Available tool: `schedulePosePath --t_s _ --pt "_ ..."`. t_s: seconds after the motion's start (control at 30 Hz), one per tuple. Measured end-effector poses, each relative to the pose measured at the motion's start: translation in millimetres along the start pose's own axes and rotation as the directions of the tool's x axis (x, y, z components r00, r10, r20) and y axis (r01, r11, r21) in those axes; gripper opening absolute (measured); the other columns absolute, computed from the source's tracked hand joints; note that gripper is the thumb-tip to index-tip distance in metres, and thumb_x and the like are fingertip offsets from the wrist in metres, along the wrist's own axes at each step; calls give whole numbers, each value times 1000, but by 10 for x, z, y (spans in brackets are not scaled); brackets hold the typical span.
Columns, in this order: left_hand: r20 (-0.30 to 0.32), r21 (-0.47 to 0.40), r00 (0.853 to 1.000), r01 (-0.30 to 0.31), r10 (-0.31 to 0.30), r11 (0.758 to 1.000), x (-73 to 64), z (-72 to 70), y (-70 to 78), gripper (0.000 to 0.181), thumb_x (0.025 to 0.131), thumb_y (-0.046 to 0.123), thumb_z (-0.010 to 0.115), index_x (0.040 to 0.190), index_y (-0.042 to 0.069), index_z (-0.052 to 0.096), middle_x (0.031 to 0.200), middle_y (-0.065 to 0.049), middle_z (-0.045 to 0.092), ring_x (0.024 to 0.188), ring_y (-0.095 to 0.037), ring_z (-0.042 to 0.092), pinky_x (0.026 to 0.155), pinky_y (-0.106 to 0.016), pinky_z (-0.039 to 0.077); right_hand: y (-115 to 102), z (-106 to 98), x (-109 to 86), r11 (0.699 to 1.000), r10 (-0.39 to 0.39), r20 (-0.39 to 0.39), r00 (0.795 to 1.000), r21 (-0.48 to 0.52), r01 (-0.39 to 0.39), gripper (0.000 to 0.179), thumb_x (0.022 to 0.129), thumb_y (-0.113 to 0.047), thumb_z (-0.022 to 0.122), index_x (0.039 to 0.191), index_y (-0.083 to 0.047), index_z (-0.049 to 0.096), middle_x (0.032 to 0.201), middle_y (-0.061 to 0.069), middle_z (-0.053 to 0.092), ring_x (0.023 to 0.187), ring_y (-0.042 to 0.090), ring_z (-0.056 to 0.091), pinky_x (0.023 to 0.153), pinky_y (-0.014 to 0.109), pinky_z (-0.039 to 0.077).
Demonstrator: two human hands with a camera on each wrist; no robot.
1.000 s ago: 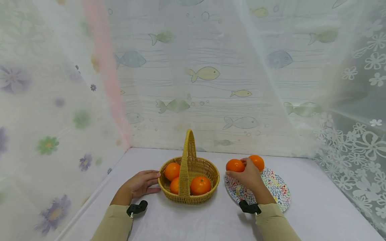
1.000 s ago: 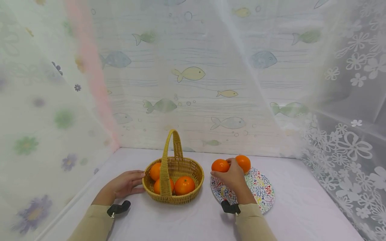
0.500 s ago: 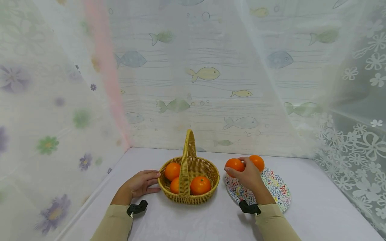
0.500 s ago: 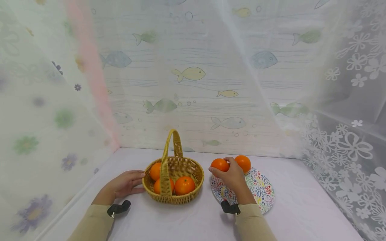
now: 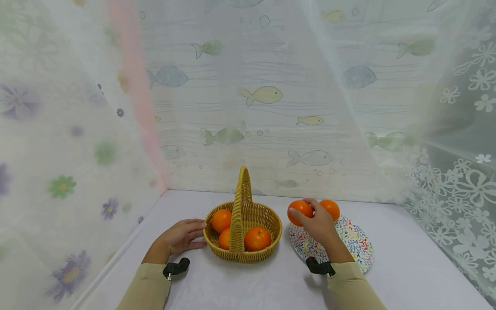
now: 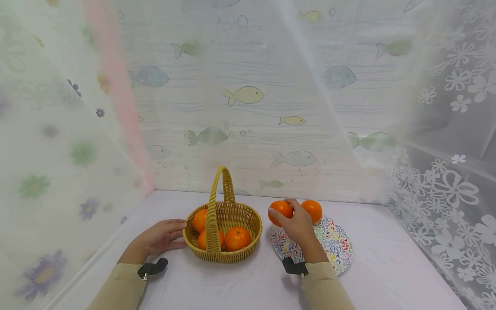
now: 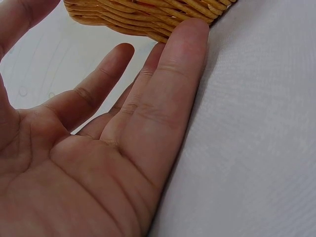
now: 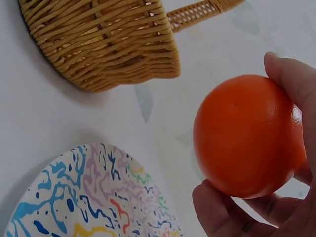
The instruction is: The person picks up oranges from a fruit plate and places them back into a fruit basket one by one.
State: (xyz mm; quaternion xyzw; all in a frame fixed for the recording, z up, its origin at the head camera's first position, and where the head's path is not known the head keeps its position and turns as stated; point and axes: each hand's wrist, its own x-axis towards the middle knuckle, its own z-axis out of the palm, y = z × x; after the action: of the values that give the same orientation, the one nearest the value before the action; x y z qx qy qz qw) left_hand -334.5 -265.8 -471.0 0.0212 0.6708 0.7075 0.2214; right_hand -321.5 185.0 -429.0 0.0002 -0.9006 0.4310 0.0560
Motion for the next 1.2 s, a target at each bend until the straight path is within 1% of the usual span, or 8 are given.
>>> schedulePosePath --t_s 0.13,0.3,0.4,0.6,0.77,1.0,1.2 --pt "3 -3 1000 -3 3 1000 10 -10 -5 62 102 31 66 147 -5 42 134 -6 67 116 -18 68 99 -47 59 -27 -7 -9 1000 -12 -10 1000 19 12 86 84 -78 65 150 -26 47 138 14 61 109 31 63 85 40 61" --pt "7 -1 1000 -8 8 1000 26 -21 -33 64 102 30 66 149 -6 40 134 -6 67 116 -18 68 99 -47 59 -54 -7 -26 999 -24 -4 1000 30 24 65 90 -62 70 142 -28 53 133 10 63 108 30 62 85 39 59" --pt "-2 -3 1000 -6 6 1000 34 -27 -46 64 102 31 67 148 -5 40 134 -7 67 117 -18 68 99 -47 59 -72 -4 -35 999 -40 2 999 34 40 57 91 -55 72 138 -27 55 131 10 64 107 30 62 83 38 59" --pt "-6 1 1000 -11 11 1000 22 -34 -33 65 102 32 66 149 -5 40 135 -7 66 117 -19 68 99 -47 59 -89 6 -34 997 -62 -7 998 40 62 51 92 -48 72 136 -28 56 132 11 64 106 30 62 79 36 58" --pt "-8 -1 1000 -11 11 1000 8 -14 -10 65 103 32 65 149 -5 40 136 -8 66 118 -19 67 100 -48 58 -92 4 -25 995 -74 -18 997 63 75 47 92 -41 74 133 -29 56 134 11 63 104 31 63 80 36 59" --pt "-12 3 1000 -13 13 1000 14 -12 -15 65 102 32 66 149 -5 40 137 -8 65 119 -19 67 100 -49 58 -103 3 -25 992 -84 1 996 91 84 48 92 -33 75 135 -31 55 136 10 61 110 32 61 85 38 61" --pt "7 2 1000 -11 11 1000 23 -26 -20 64 104 31 63 150 -6 39 138 -8 65 118 -18 67 100 -48 58 -135 3 -46 989 -102 2 995 112 101 51 90 -29 77 135 -29 54 140 9 57 112 33 61 90 42 61"
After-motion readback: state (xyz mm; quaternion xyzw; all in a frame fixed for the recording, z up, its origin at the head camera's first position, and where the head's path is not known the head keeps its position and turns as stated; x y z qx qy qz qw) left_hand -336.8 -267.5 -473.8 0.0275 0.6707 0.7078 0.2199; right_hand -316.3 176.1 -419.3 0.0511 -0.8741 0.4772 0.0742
